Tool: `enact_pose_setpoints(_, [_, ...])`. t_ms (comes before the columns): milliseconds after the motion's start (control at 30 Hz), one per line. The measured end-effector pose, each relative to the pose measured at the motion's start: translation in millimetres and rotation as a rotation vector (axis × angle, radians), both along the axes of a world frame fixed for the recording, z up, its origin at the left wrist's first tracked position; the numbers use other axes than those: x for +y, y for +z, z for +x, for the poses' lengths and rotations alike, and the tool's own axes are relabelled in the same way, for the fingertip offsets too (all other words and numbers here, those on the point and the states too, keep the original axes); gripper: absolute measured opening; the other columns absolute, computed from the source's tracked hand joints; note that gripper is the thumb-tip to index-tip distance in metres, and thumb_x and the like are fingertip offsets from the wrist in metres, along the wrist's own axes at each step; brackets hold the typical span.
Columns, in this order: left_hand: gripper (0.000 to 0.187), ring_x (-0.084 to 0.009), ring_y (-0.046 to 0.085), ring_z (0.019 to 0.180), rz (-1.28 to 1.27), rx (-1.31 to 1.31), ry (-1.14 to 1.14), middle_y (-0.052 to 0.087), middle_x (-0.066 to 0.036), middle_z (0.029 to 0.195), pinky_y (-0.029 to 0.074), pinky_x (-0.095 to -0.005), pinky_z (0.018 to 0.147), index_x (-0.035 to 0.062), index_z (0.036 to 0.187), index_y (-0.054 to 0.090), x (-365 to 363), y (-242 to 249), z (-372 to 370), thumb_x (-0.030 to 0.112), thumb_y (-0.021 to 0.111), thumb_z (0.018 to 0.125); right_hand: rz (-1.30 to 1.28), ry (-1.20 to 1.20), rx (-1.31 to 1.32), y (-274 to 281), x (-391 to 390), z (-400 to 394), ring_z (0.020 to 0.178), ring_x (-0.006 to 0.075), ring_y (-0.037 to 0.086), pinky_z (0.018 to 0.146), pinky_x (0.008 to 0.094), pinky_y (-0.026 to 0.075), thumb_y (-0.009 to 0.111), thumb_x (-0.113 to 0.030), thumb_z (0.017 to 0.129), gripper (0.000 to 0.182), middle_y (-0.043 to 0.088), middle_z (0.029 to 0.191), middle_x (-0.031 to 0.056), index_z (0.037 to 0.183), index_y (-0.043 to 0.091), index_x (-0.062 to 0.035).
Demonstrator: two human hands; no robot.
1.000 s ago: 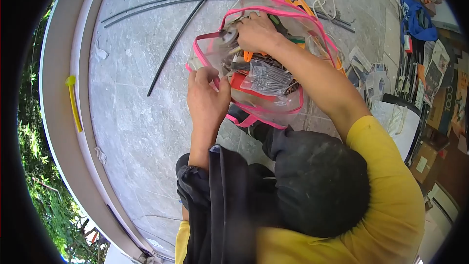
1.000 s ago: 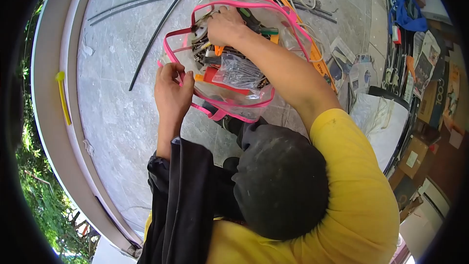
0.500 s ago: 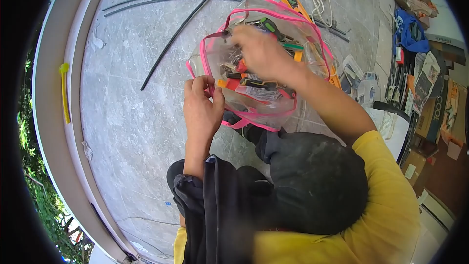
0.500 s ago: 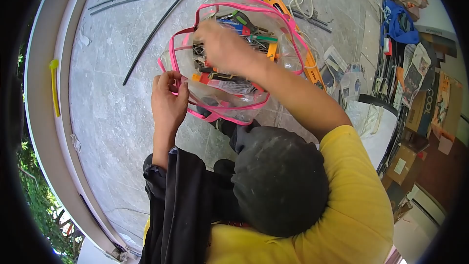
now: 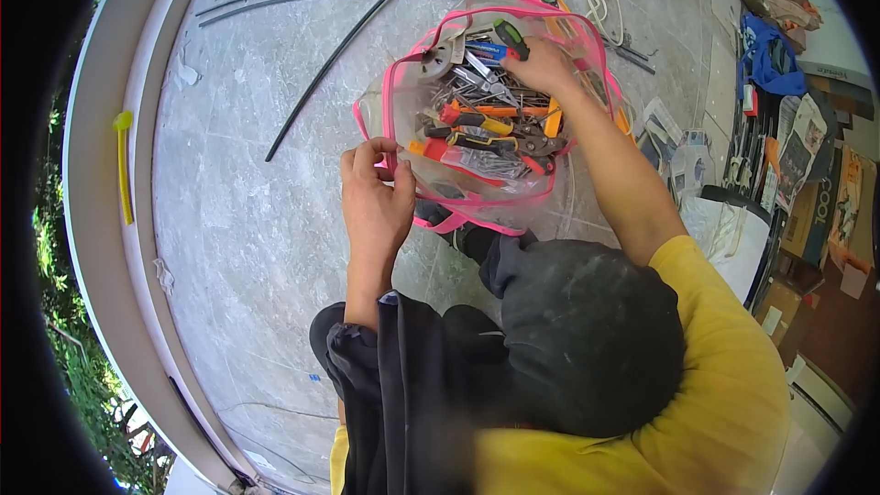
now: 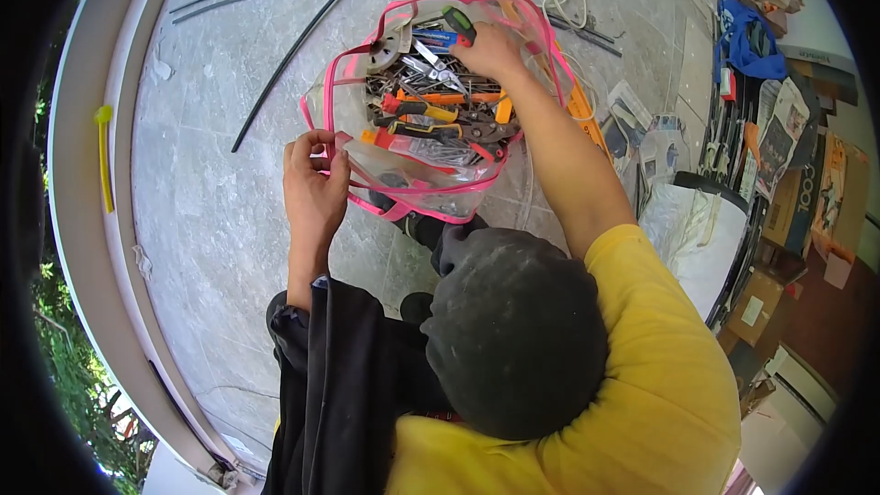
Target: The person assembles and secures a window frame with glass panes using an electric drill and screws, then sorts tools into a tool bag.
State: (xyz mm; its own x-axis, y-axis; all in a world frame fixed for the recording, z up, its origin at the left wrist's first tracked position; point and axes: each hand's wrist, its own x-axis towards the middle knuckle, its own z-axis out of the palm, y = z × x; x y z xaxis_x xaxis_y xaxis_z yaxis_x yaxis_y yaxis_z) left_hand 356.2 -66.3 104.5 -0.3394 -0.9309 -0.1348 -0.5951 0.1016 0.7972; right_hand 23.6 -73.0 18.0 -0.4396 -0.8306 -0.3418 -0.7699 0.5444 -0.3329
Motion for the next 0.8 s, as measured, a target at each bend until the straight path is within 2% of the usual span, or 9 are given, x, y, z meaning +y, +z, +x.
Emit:
enact_pose_setpoints(67, [0.027,-0.0188,0.065,0.076,0.011,0.024,0.023,0.058,-0.013,0.108,0.054,-0.031,0.066,0.0023,0.113,0.062,0.8,0.2,-2.4,0.009,0.069,0.087,0.141,0.0,-0.141,17.8,-8.1,-3.4,0.105,0.0375,0.065,0.09,0.0425,0.051,0.072,-0.053,0.074,0.058,0.067,0.112,0.0251,0.107,0.071,-0.0062])
enact_pose_setpoints(167, [0.027,-0.0183,0.065,0.076,0.005,0.022,0.028,0.058,-0.013,0.109,0.054,-0.0306,0.067,0.0024,0.113,0.062,-1.5,-0.4,-5.5,0.01,0.069,0.088,0.164,0.2,0.052,27.3,-8.7,13.5,0.111,0.0394,0.061,0.096,0.0465,0.049,0.072,-0.053,0.071,0.064,0.063,0.116,0.024,0.116,0.069,-0.008])
enact_pose_setpoints(200, [0.027,-0.0183,0.065,0.076,0.005,0.019,0.026,0.058,-0.013,0.109,0.054,-0.0306,0.067,0.0024,0.113,0.062,-2.0,0.5,-5.5,0.01,0.069,0.088,-0.004,0.213,-0.016,-16.9,1.2,7.8,0.115,0.0414,0.058,0.099,0.0472,0.047,0.071,-0.05,0.074,0.061,0.061,0.12,0.0258,0.117,0.068,-0.0075])
enact_pose_setpoints(300, [0.027,-0.0231,0.067,0.077,0.077,0.047,0.038,0.057,-0.016,0.109,0.054,-0.0361,0.073,0.0026,0.113,0.061,-3.8,4.0,-9.6,0.012,0.067,0.089,-0.103,0.287,-0.131,-12.1,15.4,11.7,0.117,0.0419,0.056,0.099,0.0472,0.047,0.07,-0.048,0.077,0.056,0.061,0.118,0.0253,0.116,0.068,-0.0081])
enact_pose_setpoints(400, [0.027,-0.0274,0.066,0.089,0.119,0.047,0.041,0.057,-0.017,0.11,0.053,-0.0388,0.08,0.0017,0.113,0.061,-4.9,6.7,-12.9,0.011,0.067,0.088,-0.073,0.279,-0.036,17.3,39.6,49.5,0.104,0.042,0.058,0.095,0.0495,0.045,0.076,-0.049,0.076,0.055,0.06,0.11,0.0239,0.105,0.066,-0.0037])
enact_pose_setpoints(500, [0.029,-0.0388,0.05,0.117,-0.395,-0.216,-0.052,0.056,-0.02,0.115,0.041,-0.0491,0.099,0.001,0.11,0.061,0.8,10.3,-19.8,0.007,0.067,0.083,-0.126,0.336,0.192,45.3,58.3,88.8,0.098,0.0406,0.059,0.087,0.0518,0.043,0.078,-0.05,0.073,0.056,0.06,0.105,0.022,0.103,0.065,-0.0037])
enact_pose_setpoints(533, [0.029,-0.0388,0.05,0.117,-0.396,-0.216,-0.059,0.056,-0.02,0.115,0.041,-0.0491,0.099,0.001,0.11,0.061,0.0,14.8,-25.7,0.007,0.067,0.083,-0.108,0.341,0.211,54.2,61.0,99.3,0.097,0.0401,0.059,0.084,0.0511,0.043,0.078,-0.05,0.072,0.057,0.059,0.103,0.0217,0.103,0.065,-0.0037])
enact_pose_setpoints(733, [0.027,-0.0385,0.055,0.118,-0.43,0.138,-0.497,0.061,-0.018,0.122,0.047,-0.0444,0.097,0.0022,0.11,0.063,-28.0,4.2,-90.1,0.005,0.065,0.084,-0.19,0.384,0.201,57.7,65.2,143.0,0.103,0.0372,0.058,0.083,0.046,0.042,0.067,-0.025,0.08,0.033,0.061,0.106,0.0195,0.106,0.067,-0.005])
enact_pose_setpoints(800, [0.028,-0.0386,0.055,0.119,-0.406,0.078,-0.625,0.062,-0.018,0.122,0.046,-0.0455,0.099,0.0018,0.112,0.063,-52.4,-13.4,-121.8,0.007,0.063,0.085,-0.261,0.398,0.145,64.7,69.6,143.4,0.104,0.0374,0.057,0.083,0.0452,0.042,0.065,-0.019,0.08,0.031,0.061,0.106,0.0202,0.108,0.067,-0.0056])
